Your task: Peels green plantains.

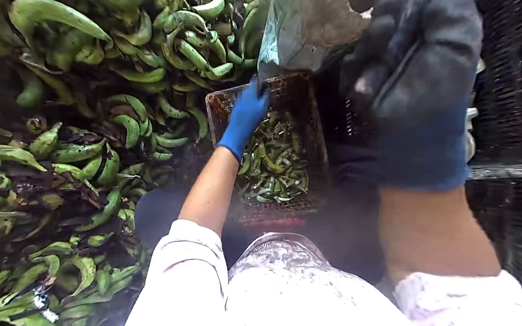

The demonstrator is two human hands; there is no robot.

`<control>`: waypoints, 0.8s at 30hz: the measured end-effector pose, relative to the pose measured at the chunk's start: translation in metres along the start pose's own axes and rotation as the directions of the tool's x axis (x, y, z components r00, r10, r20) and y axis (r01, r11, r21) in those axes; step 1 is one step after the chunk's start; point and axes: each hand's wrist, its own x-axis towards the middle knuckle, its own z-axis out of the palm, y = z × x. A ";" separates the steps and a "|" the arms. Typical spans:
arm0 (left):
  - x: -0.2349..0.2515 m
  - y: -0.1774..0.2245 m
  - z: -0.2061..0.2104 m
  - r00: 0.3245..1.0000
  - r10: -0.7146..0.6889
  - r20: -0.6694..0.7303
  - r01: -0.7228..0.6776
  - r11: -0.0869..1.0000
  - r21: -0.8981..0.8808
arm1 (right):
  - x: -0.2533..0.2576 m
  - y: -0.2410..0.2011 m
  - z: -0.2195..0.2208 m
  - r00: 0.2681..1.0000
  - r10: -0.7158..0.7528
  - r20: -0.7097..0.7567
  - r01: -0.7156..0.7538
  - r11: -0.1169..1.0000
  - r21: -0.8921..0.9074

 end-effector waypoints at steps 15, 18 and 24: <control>-0.061 -0.112 0.105 0.863 -0.381 0.331 0.284 0.909 0.306 | -0.009 0.002 -0.003 0.996 0.080 0.030 -0.077 0.995 -0.070; -0.041 -0.069 0.032 0.922 -0.193 0.336 0.267 0.945 -0.190 | -0.008 -0.001 -0.005 0.998 0.017 0.053 -0.013 0.997 -0.074; -0.089 -0.026 -0.057 0.942 0.277 -0.189 -0.267 0.280 -0.922 | -0.019 0.005 0.006 0.999 -0.040 -0.003 0.039 0.986 -0.159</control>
